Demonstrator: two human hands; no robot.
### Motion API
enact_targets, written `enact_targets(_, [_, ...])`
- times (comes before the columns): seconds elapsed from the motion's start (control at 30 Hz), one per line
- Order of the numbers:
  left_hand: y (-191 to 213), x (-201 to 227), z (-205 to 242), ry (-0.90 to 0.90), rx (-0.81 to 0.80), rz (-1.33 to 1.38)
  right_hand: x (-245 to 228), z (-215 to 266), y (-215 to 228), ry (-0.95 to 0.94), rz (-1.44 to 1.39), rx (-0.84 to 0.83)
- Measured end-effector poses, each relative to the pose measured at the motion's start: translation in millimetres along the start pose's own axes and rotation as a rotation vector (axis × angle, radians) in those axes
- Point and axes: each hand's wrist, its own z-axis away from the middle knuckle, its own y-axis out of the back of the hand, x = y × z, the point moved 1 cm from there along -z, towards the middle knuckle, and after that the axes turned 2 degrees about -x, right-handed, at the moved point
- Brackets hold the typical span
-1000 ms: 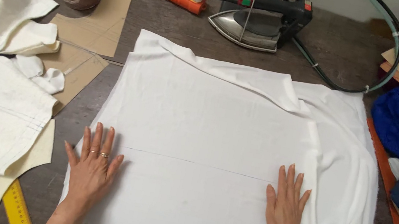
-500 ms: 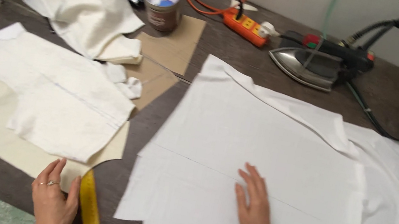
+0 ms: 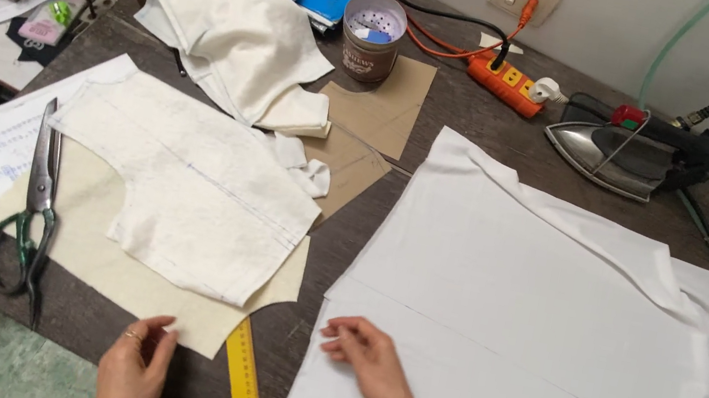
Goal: The person smooths a large white fabric on a worktable, uses a yellow ruler to measure a section, then places a smaller patterned fabric piece on top and adjusts its position. The person handles the fabrics and ruler by hand without cutting or sewing.
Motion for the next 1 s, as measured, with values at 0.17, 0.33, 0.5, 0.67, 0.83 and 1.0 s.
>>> enact_targets(0.17, [11,14,-13,0.094,-0.116,0.001,8,-4,-33,-0.099,0.026,-0.085])
enact_targets(0.33, [18,15,-40,0.042,-0.122,0.04,17,-3,-37,-0.116,-0.046,-0.089])
enact_targets(0.5, [30,48,-53,-0.038,-0.081,0.024,33,-1,-25,-0.091,-0.112,-0.009])
enact_targets(0.67, [18,41,-63,0.045,-0.324,-0.183,47,2,-29,-0.099,0.026,0.033])
enact_targets(0.83, [12,33,-52,0.026,-0.319,-0.177,30,6,-88,0.084,0.62,-0.061])
enact_targets(1.0, [-10,-8,-38,-0.028,-0.4,-0.114,85,-28,-151,0.333,1.227,0.124])
